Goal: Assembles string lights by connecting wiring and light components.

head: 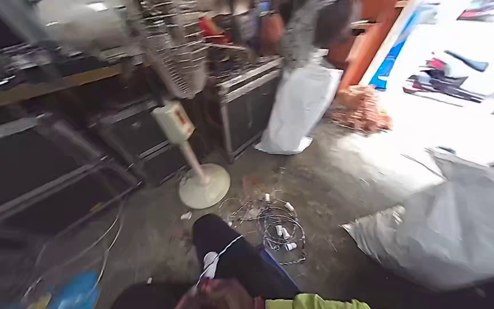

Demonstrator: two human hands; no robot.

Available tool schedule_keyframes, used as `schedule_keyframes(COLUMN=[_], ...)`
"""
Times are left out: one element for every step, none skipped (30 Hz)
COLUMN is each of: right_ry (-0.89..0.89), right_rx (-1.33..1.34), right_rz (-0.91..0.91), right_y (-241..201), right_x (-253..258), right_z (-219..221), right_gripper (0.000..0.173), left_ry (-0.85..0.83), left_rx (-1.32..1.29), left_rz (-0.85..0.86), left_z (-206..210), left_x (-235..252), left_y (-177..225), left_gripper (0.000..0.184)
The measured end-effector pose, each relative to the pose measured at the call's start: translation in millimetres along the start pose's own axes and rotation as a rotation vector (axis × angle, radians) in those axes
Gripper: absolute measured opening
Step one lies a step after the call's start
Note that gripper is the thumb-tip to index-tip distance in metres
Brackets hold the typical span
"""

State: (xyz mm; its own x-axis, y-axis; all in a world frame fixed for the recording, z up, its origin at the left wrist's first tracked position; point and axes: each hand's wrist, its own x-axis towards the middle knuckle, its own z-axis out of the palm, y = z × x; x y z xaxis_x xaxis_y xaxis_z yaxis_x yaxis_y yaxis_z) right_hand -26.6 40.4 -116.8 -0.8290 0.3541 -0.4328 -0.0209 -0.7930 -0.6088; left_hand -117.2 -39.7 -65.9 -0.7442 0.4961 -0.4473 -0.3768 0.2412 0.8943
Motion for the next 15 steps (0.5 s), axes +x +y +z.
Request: schedule_keyframes(right_ry=[-0.046, -0.064, -0.08, -0.081, -0.064, -0.086, -0.134, -0.198, -0.254, -0.28, -0.289, -0.284, -0.271, -0.265, -0.255], right_rx=[-0.008, -0.014, -0.033, -0.079, -0.154, -0.211, -0.208, -0.131, -0.021, 0.07, 0.124, 0.147, 0.152, 0.153, 0.133], right_rz=[-0.043, -0.012, 0.021, 0.051, 0.069, 0.06, 0.054, 0.07, 0.105, 0.138, 0.158, 0.165, 0.174, 0.185, 0.193], right_y=[-4.1, -13.1, -22.1, -27.7, -29.8, -27.7, -24.4, -20.9, -19.5, -19.7, -20.6, -22.8, -25.2, -26.1, -26.9], right_x=[-2.5, -4.6, -6.1, -6.5, -5.1, -1.2, 3.6, 7.6, 11.0, 13.0, 13.0, 11.9, 11.3, 9.9, 7.9], right_z=[-0.9, 4.0, 9.2, 12.7, 14.1, 9.7, 4.7, 2.0, 2.3, 4.6, 3.5, 1.3, 0.2, 0.0, 1.1], right_gripper=[0.026, 0.026, 0.029, 0.031, 0.031, 0.032, 0.033, 0.032, 0.03, 0.029, 0.031, 0.035, 0.039, 0.04, 0.041], left_ry=[-0.016, -0.002, 0.028, 0.055, 0.068, 0.066, 0.064, 0.063, 0.058, 0.054, 0.047, 0.029, 0.016, 0.011, 0.009], left_rx=[0.006, 0.02, 0.055, 0.096, 0.13, 0.159, 0.185, 0.195, 0.177, 0.162, 0.152, 0.156, 0.165, 0.169, 0.174], left_rz=[0.135, 0.21, 0.234, 0.251, 0.256, 0.271, 0.278, 0.288, 0.286, 0.293, 0.305, 0.305, 0.301, 0.308, 0.318], left_z=[-9.2, -12.9, -12.3, -11.4, -10.5, -11.0, -12.2, -14.6, -17.0, -18.9, -19.4, -19.4, -20.3, -21.3, -21.8], left_x=[2.7, 2.8, 1.5, 1.6, 1.3, 0.8, -0.2, -1.5, -1.3, 1.1, 3.5, 5.8, 6.8, 5.9, 5.0], left_y=[-21.4, -32.4, -34.8, -34.8, -32.9, -30.2, -27.1, -24.2, -21.1, -19.3, -19.3, -18.3, -15.4, -13.4, -12.7], left_gripper=[0.018, 0.018, 0.018, 0.018, 0.02, 0.022, 0.025, 0.027, 0.029, 0.031, 0.031, 0.032, 0.032, 0.031, 0.031])
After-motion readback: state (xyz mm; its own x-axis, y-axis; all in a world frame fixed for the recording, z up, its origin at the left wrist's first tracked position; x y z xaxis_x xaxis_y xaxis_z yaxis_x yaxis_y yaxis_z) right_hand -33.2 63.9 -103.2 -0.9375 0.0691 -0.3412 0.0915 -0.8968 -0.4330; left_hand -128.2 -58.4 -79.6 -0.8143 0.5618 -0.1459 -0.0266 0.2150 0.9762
